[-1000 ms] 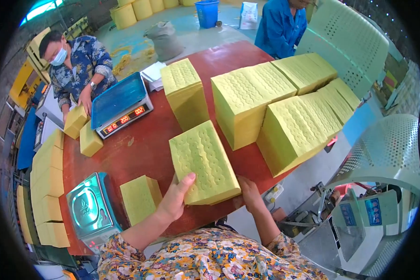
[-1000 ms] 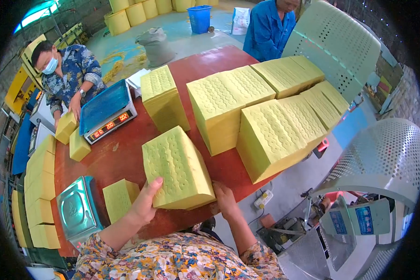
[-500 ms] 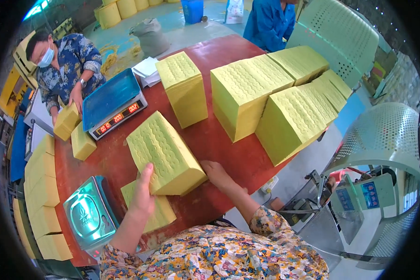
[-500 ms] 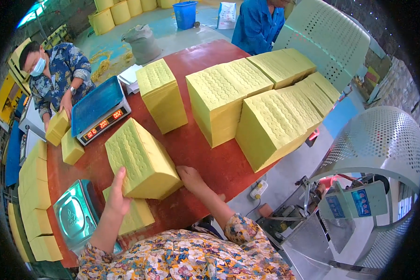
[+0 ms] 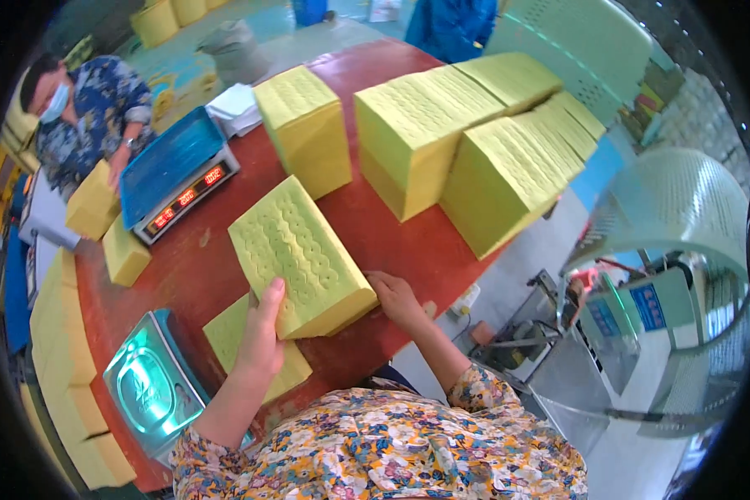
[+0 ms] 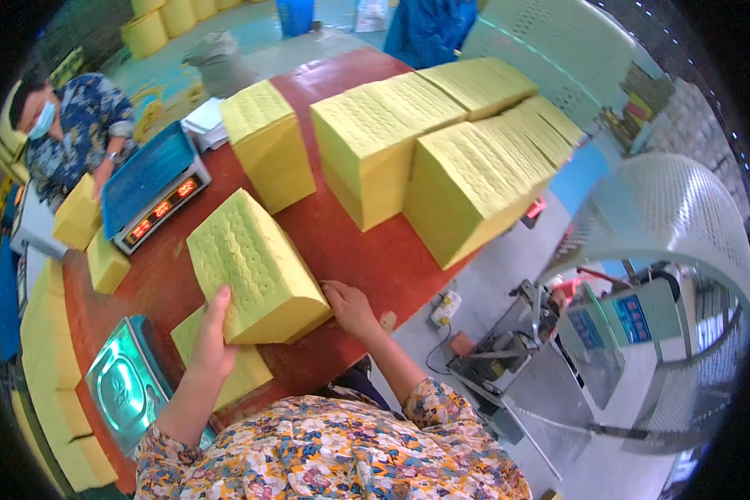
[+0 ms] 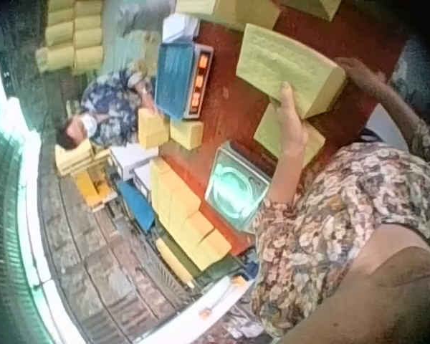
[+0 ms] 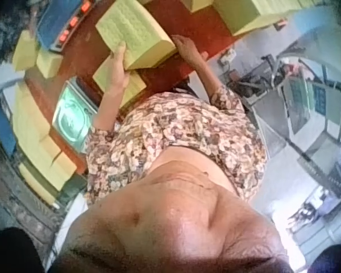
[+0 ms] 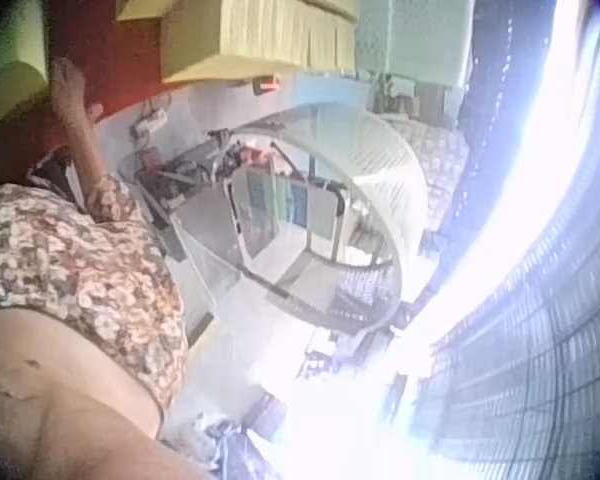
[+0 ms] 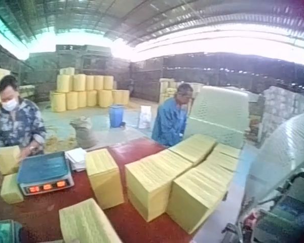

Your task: Weighing and stacking yellow textured blocks on a table in a manufacturing facility.

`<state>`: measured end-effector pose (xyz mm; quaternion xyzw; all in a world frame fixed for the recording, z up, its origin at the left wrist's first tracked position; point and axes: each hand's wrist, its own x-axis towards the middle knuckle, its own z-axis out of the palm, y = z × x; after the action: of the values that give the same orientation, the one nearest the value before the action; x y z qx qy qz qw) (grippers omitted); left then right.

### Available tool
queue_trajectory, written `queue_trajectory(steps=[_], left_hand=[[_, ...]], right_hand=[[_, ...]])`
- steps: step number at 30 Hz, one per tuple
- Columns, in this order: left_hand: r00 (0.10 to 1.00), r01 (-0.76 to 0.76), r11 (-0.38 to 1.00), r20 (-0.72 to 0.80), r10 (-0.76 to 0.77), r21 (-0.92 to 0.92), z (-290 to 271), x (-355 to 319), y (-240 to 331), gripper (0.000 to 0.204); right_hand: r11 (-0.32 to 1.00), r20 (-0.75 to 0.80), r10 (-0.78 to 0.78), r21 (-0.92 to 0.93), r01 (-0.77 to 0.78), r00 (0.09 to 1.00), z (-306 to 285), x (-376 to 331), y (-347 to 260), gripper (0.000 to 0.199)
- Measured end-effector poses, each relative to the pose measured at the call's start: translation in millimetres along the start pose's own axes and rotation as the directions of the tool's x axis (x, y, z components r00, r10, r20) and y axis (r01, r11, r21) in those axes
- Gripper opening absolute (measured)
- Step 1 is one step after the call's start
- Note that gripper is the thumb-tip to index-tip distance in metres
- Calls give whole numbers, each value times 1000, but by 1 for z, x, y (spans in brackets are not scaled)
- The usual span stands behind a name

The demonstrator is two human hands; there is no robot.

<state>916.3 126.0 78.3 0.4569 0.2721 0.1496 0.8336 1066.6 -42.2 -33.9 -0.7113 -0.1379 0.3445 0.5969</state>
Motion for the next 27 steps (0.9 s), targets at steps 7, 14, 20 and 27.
queue_trajectory(steps=[7,14,20,27], left_hand=[[989,-34,998,149,25,58,52,11,-35,60],[968,9,987,248,-49,160,135,38,-59,68],[978,-3,998,207,-11,66,192,57,-73,72],[980,-20,990,199,-7,137,199,59,-69,75]], right_hand=[[919,-283,32,386,83,959,-44,-53,36,39],[934,-452,-23,308,180,892,-110,-65,43,37],[977,-420,-146,-203,64,896,-166,-48,32,39],[916,-368,-32,361,174,929,-177,-42,46,42]])
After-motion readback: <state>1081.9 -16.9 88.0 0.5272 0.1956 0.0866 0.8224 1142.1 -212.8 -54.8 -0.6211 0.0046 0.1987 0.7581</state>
